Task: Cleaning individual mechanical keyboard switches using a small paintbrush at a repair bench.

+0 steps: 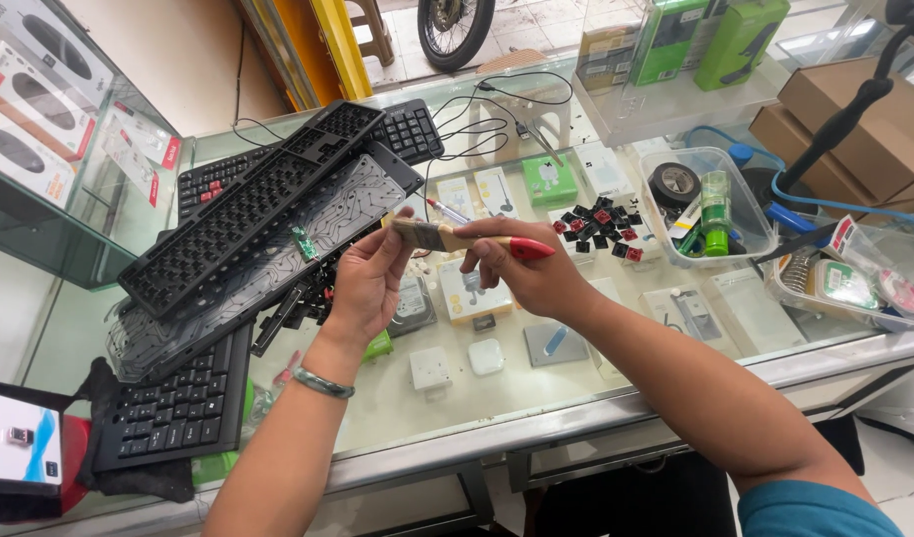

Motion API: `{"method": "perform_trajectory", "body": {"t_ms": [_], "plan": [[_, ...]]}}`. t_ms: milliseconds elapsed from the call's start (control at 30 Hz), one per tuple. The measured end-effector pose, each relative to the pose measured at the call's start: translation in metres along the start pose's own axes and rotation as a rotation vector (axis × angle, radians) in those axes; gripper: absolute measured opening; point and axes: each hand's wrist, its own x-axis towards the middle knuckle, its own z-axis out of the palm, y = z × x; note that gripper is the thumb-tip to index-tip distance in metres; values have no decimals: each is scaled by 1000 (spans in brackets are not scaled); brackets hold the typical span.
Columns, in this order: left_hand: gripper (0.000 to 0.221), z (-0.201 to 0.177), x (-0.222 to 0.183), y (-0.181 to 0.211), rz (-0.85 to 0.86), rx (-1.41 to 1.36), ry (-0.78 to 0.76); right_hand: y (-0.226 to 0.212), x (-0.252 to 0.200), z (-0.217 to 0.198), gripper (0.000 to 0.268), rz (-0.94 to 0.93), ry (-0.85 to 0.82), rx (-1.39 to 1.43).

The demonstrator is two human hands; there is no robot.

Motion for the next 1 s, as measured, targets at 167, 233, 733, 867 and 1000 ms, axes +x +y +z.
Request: {"method": "perform_trajectory", "body": {"t_ms": [167, 233, 733, 867, 1000], "plan": [[25, 7, -7, 2, -87, 50, 11, -7, 4, 0, 29, -110, -24, -117], [26, 9, -7, 1, -94, 85, 17, -11, 4, 1, 28, -176, -31, -216], [24, 18, -9, 6, 7, 400, 60, -8, 6, -4, 25, -290, -30, -248], [33, 18, -11, 13, 1, 328, 97, 0, 3, -13, 29, -178, 45, -69], [38, 20, -14, 11, -7, 275, 47, 6, 4, -12, 29, -165, 29, -52]]}}
